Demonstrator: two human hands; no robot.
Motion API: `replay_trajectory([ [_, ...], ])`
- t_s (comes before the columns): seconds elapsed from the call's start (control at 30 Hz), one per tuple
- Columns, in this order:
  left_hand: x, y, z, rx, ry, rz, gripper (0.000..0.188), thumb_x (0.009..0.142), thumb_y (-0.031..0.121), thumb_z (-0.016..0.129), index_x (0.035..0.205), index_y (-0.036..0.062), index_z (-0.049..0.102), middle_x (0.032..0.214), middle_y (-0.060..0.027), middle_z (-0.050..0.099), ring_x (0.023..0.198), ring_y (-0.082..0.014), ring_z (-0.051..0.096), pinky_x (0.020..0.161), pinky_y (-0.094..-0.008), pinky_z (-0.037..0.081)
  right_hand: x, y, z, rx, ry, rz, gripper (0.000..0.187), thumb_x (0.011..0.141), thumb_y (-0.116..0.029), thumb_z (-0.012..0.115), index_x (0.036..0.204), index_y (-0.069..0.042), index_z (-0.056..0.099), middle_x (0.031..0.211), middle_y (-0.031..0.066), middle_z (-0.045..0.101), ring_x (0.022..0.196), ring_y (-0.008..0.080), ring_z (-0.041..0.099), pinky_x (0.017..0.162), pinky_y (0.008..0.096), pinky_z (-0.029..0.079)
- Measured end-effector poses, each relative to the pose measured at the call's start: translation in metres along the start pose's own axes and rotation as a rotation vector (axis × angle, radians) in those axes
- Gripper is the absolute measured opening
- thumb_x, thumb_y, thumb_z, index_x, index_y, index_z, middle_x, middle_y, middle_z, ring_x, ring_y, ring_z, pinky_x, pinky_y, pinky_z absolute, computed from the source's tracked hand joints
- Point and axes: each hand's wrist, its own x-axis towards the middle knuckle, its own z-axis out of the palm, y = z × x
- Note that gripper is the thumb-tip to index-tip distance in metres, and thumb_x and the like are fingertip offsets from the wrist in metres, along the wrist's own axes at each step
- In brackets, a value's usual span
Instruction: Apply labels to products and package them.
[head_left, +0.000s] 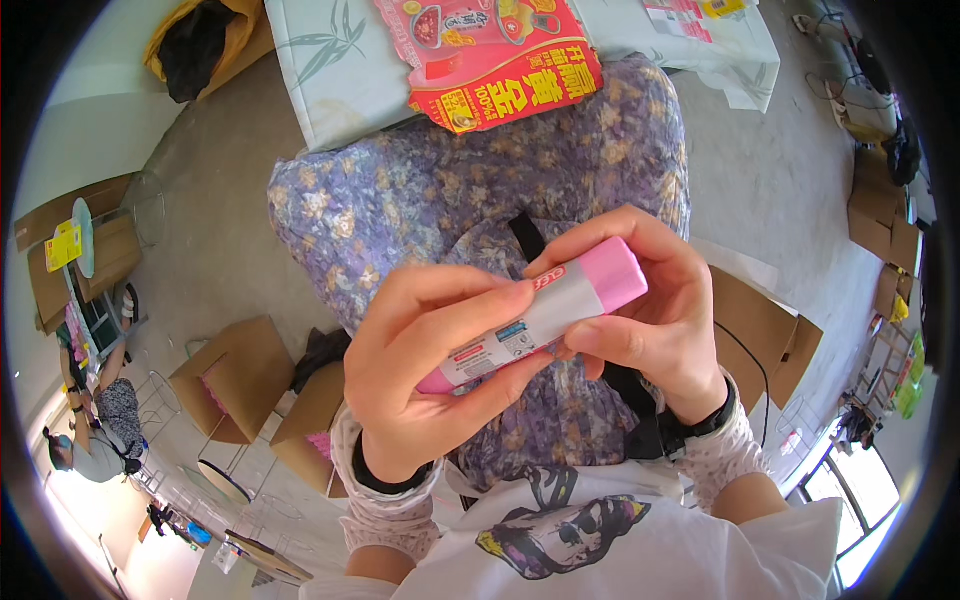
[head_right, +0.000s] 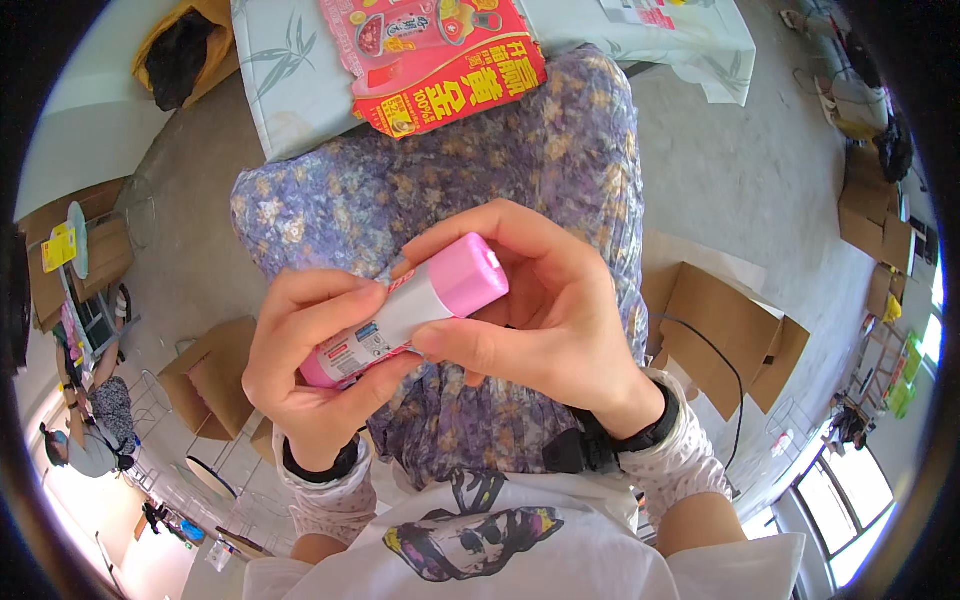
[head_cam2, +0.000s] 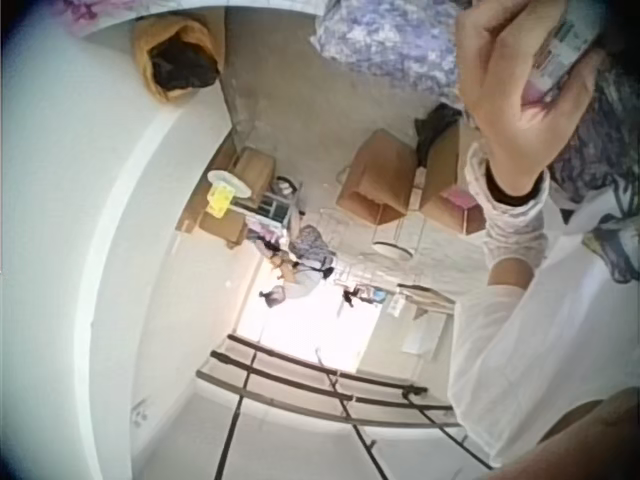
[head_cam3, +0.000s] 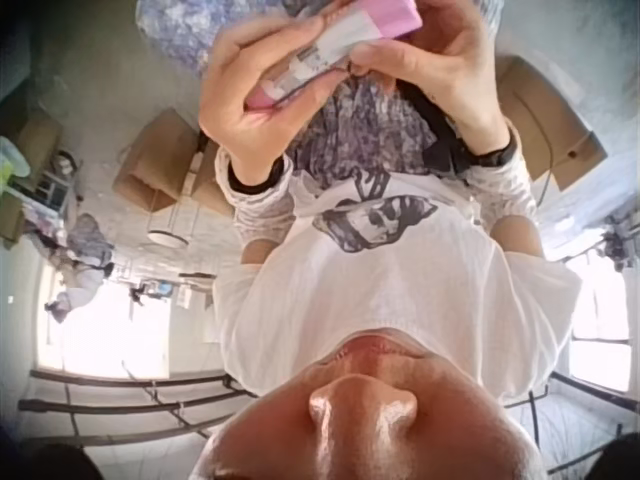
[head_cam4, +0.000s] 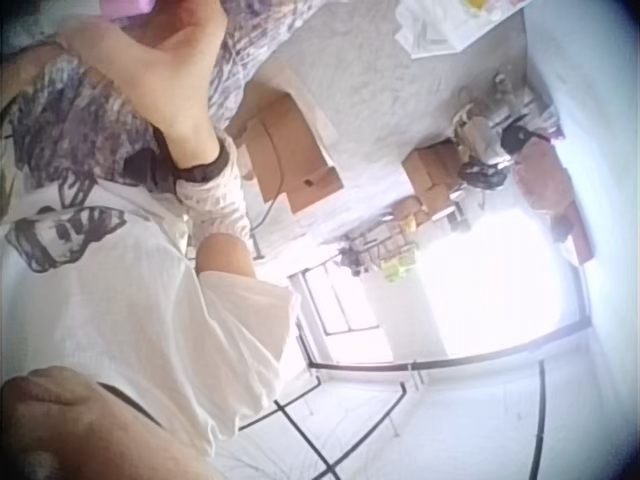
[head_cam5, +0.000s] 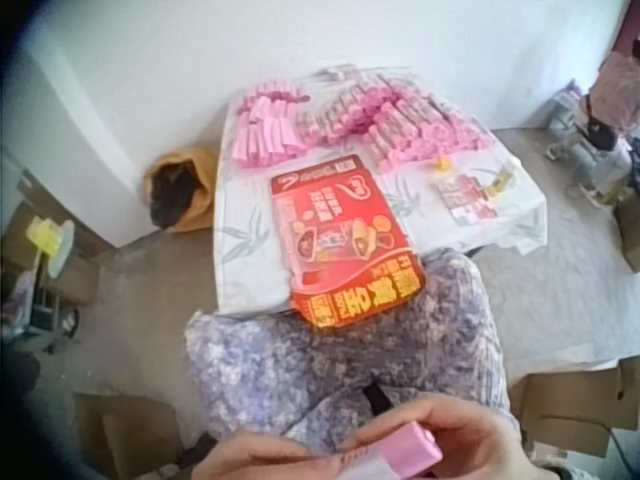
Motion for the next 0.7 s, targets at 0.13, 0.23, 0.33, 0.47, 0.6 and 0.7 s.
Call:
replay_trajectory([
  [0.13, -0.005, -0.008, 0.004, -0.006, 0.125, 0.056, 0.046, 0.064, 0.002, 0.082, 0.103, 0.0002, 0.059, 0.103, -0.0199, 0.062, 0.087, -0.0221, 0.063, 0.076, -0.0315, 0.051, 0.002, -0.004, 0.002, 0.134, 0.091, 0.006, 0.042, 0.076, -0.001, 0.073, 0.115, 0.002, 0.055, 0.106, 0.0135, 0.065, 0.083, 0.0147, 0.066, 0.061, 0.0243, 0.057],
  [0.23, -0.008, -0.012, 0.007, -0.159, 0.136, 0.036, 0.047, 0.068, -0.001, 0.081, 0.103, 0.0007, 0.050, 0.106, -0.0280, 0.061, 0.091, -0.0257, 0.065, 0.080, -0.0340, 0.054, 0.004, -0.006, 0.002, 0.118, 0.115, -0.013, 0.043, 0.077, -0.003, 0.073, 0.115, 0.003, 0.054, 0.109, 0.0158, 0.064, 0.083, 0.0164, 0.067, 0.061, 0.0256, 0.058],
  [0.33, -0.009, -0.014, 0.013, -0.287, 0.176, 0.000, 0.051, 0.069, -0.004, 0.080, 0.103, 0.0021, 0.042, 0.107, -0.0335, 0.060, 0.095, -0.0296, 0.066, 0.082, -0.0360, 0.054, 0.006, -0.005, 0.000, 0.129, 0.125, -0.018, 0.044, 0.076, -0.003, 0.074, 0.115, 0.004, 0.054, 0.109, 0.0174, 0.064, 0.082, 0.0178, 0.067, 0.061, 0.0264, 0.058],
  [0.47, -0.001, -0.022, 0.014, -0.329, 0.176, 0.021, 0.055, 0.069, -0.006, 0.079, 0.103, 0.0023, 0.038, 0.107, -0.0347, 0.060, 0.096, -0.0325, 0.066, 0.083, -0.0370, 0.055, 0.010, 0.000, -0.005, 0.136, 0.148, -0.035, 0.048, 0.075, -0.006, 0.076, 0.116, 0.004, 0.052, 0.108, 0.0188, 0.064, 0.080, 0.0184, 0.068, 0.059, 0.0272, 0.058],
  [0.6, 0.005, -0.023, 0.015, -0.417, 0.220, -0.032, 0.061, 0.066, -0.006, 0.081, 0.108, 0.0003, 0.037, 0.104, -0.0341, 0.061, 0.096, -0.0334, 0.067, 0.081, -0.0363, 0.056, 0.015, -0.001, -0.004, 0.140, 0.188, -0.019, 0.050, 0.075, -0.009, 0.077, 0.116, 0.004, 0.051, 0.108, 0.0195, 0.064, 0.075, 0.0182, 0.068, 0.056, 0.0268, 0.058],
  [0.7, 0.009, -0.021, 0.010, -0.358, 0.184, -0.049, 0.066, 0.064, -0.007, 0.082, 0.111, -0.0008, 0.036, 0.103, -0.0343, 0.061, 0.097, -0.0340, 0.066, 0.080, -0.0360, 0.056, 0.017, -0.001, -0.004, 0.142, 0.202, -0.038, 0.050, 0.076, -0.011, 0.077, 0.116, 0.004, 0.051, 0.107, 0.0197, 0.064, 0.072, 0.0182, 0.068, 0.054, 0.0261, 0.057],
])
